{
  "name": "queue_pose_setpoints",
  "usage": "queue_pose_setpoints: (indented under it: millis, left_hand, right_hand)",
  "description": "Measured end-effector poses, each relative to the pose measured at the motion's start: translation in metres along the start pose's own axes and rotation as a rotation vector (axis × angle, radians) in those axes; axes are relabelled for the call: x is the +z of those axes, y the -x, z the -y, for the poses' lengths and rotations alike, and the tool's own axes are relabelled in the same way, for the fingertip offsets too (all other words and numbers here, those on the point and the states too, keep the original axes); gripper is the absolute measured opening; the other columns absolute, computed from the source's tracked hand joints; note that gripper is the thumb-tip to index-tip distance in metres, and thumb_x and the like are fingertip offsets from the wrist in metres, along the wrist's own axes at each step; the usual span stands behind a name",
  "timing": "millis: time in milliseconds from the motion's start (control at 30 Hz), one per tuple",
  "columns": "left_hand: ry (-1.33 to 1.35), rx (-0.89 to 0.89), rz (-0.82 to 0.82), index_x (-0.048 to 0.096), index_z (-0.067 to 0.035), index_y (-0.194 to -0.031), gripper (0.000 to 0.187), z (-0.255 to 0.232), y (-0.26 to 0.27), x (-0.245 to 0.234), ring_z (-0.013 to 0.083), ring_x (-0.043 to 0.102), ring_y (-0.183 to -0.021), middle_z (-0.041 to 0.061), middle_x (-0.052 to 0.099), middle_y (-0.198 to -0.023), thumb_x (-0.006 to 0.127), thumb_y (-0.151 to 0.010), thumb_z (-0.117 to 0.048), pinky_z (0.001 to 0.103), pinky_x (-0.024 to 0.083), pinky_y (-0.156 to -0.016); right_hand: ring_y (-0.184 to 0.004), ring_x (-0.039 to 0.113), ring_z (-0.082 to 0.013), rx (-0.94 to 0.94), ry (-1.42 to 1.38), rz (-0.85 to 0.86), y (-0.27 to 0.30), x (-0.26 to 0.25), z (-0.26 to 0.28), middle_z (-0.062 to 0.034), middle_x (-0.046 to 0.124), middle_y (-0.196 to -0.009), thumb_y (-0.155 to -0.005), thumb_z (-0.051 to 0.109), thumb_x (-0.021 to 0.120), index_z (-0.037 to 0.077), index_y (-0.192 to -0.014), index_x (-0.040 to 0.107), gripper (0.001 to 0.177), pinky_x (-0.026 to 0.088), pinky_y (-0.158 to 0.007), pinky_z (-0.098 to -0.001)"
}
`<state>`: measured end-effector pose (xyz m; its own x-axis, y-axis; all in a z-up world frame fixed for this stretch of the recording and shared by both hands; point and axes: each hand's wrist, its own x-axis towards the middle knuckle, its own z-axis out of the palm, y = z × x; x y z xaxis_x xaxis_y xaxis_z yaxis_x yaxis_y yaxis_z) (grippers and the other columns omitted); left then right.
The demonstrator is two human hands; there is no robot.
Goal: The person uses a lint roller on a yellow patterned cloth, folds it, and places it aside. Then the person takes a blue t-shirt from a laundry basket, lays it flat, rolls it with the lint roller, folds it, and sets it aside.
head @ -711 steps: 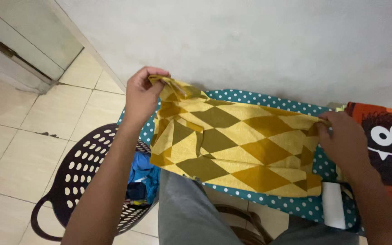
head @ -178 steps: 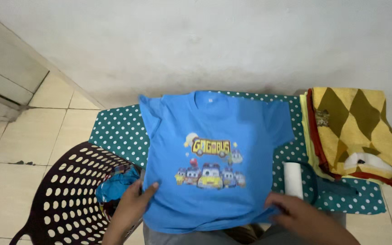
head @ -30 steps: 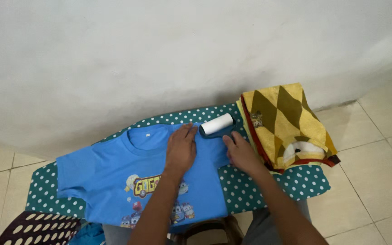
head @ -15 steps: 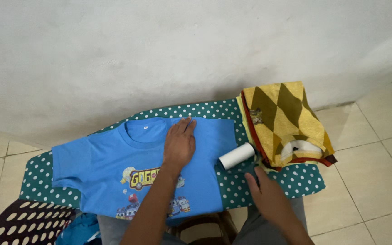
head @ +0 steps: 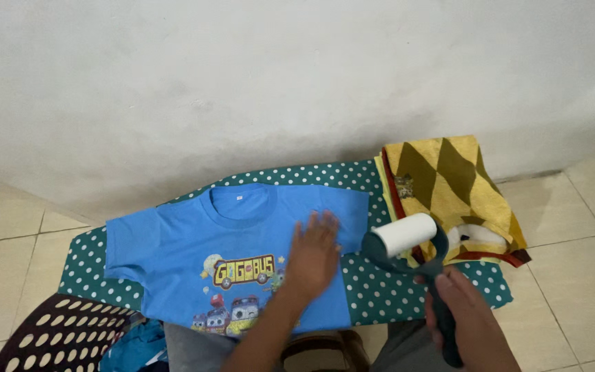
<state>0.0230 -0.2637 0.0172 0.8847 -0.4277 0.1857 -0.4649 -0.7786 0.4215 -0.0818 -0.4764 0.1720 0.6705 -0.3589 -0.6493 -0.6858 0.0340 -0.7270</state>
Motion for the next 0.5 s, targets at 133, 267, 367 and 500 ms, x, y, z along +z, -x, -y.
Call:
queue_pose_setpoints:
  millis: [133, 267, 367, 500]
  left_hand:
    - [0.164, 0.074, 0.011, 0.052, -0.001, -0.142, 0.051, -0.030, 0.012, 0.007, 0.0388, 0.030, -0.151, 0.021, 0.043, -0.157, 0.056, -0.096, -0.021, 0.059, 0.017, -0.122]
    - [0.154, 0.021, 0.075, 0.057, 0.000, -0.136, 0.047, -0.046, 0.017, 0.010, 0.0383, 0.035, -0.148, 0.021, 0.049, -0.149, 0.059, -0.094, -0.020, 0.057, 0.018, -0.125]
    - [0.189, 0.005, 0.074, 0.056, 0.004, -0.139, 0.056, -0.054, 0.028, 0.015, 0.0389, 0.036, -0.144, 0.022, 0.050, -0.147, 0.062, -0.088, -0.020, 0.056, 0.018, -0.122]
    - [0.056, 0.062, 0.024, 0.054, 0.011, -0.138, 0.064, -0.048, 0.036, 0.020, 0.0391, 0.034, -0.148, 0.026, 0.048, -0.149, 0.064, -0.084, -0.020, 0.052, 0.019, -0.122]
  right_hand:
    - [-0.049, 0.047, -0.0180, -0.043, -0.130, 0.083, -0.015, 0.011, -0.002, -0.0087, 0.052, -0.065, -0.101, 0.042, 0.047, 0.007, -0.115, 0.060, 0.039, 0.038, -0.045, -0.0322]
    - [-0.050, 0.052, -0.0163, -0.039, -0.295, 0.248, -0.044, 0.035, -0.013, -0.0061, 0.056, -0.068, -0.095, 0.033, 0.048, 0.008, -0.112, 0.059, 0.031, 0.043, -0.045, -0.0312]
    - [-0.049, 0.053, -0.0187, -0.013, -0.180, 0.284, -0.075, 0.059, -0.028, -0.0087, 0.056, -0.069, -0.098, 0.031, 0.051, 0.007, -0.105, 0.054, 0.026, 0.046, -0.047, -0.0340]
    - [-0.057, 0.055, -0.0169, -0.253, 0.072, 0.277, -0.114, 0.091, -0.036, -0.0072, 0.056, -0.075, -0.103, 0.032, 0.051, 0.005, -0.100, 0.055, 0.027, 0.046, -0.054, -0.0323]
